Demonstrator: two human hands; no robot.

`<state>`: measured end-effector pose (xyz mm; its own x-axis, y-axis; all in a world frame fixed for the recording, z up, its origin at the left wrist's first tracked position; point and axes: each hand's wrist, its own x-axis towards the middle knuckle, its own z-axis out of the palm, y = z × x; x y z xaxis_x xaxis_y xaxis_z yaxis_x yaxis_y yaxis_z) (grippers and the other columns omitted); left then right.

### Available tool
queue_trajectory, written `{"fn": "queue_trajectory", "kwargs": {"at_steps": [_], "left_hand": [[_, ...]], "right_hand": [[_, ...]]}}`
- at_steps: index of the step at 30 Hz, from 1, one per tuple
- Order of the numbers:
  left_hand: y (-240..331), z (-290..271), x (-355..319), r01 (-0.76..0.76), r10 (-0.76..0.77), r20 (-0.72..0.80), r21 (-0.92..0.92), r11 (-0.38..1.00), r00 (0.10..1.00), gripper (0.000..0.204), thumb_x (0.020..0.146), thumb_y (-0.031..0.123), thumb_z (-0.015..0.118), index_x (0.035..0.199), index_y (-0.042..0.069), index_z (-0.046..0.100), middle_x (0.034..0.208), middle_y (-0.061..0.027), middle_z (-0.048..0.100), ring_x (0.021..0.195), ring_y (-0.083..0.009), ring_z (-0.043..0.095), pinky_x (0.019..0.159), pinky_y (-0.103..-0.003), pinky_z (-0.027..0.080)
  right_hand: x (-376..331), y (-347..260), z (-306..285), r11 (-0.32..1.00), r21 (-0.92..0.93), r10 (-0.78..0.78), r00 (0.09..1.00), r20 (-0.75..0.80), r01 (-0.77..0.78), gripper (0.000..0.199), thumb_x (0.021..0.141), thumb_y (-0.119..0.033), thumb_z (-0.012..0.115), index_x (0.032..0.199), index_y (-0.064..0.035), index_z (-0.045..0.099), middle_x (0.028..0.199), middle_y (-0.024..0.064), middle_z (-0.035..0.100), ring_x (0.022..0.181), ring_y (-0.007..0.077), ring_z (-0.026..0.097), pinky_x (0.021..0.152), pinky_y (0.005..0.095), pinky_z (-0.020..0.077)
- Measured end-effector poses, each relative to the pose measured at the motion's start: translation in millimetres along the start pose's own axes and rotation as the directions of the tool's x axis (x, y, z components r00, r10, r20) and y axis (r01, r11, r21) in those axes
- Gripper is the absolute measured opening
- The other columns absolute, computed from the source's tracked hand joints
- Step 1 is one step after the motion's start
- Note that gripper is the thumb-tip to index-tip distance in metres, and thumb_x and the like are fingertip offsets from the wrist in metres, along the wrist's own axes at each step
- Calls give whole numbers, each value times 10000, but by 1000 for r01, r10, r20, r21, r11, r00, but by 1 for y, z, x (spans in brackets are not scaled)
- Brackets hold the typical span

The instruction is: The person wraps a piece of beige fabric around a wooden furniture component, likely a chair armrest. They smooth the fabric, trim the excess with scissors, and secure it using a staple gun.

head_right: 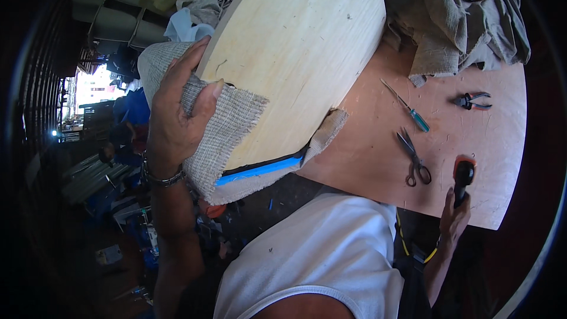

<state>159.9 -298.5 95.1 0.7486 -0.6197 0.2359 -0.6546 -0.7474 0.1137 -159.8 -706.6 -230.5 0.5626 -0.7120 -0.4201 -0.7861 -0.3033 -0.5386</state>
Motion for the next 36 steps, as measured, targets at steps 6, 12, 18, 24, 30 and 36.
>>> {"fn": "queue_trajectory", "kwargs": {"at_steps": [6,12,18,24,30,36], "left_hand": [[9,-1,-3,58,-58,-16,-20,998,998,573,890,169,753,1392,-27,560,1378,-236,625,1305,-396,586,1148,-584,356],[8,-1,-2,24,-22,-62,33,999,998,549,880,155,765,1361,-35,580,1335,-235,649,1249,-399,622,1115,-564,404],[8,3,-14,35,-27,-92,79,996,995,526,862,154,787,1317,-37,603,1282,-237,669,1217,-399,632,1102,-538,423],[14,2,-2,4,6,-101,102,995,995,519,867,159,781,1317,-29,602,1276,-226,671,1235,-389,625,1112,-543,414],[9,7,-9,34,-22,-117,97,995,993,480,886,178,758,1303,-10,612,1286,-212,667,1240,-381,619,1114,-541,410],[14,4,-5,45,-44,-212,-2,999,976,393,835,162,754,1193,29,663,1194,-166,682,1137,-371,627,1019,-467,479]], "right_hand": [[-37,-141,-8,694,555,-625,766,148,459,526,915,-311,701,1314,16,600,1012,130,692,837,236,657,740,380,536],[-46,-254,30,243,593,-970,206,131,767,675,775,-402,776,1267,43,653,937,189,712,792,342,706,715,406,569],[-60,-276,66,292,800,-955,210,211,524,826,739,-455,791,1349,65,592,958,222,700,796,368,702,708,425,567],[-46,-271,75,360,871,-931,195,309,335,815,762,-448,821,1345,72,585,1005,187,684,810,297,707,723,401,564],[-43,-293,66,382,889,-917,225,329,254,671,888,-438,737,1330,48,603,1025,157,695,855,263,707,750,379,564],[-28,-273,67,482,841,-858,327,396,245,519,963,-451,660,1247,-19,610,1022,137,689,784,285,683,680,394,570]]}}
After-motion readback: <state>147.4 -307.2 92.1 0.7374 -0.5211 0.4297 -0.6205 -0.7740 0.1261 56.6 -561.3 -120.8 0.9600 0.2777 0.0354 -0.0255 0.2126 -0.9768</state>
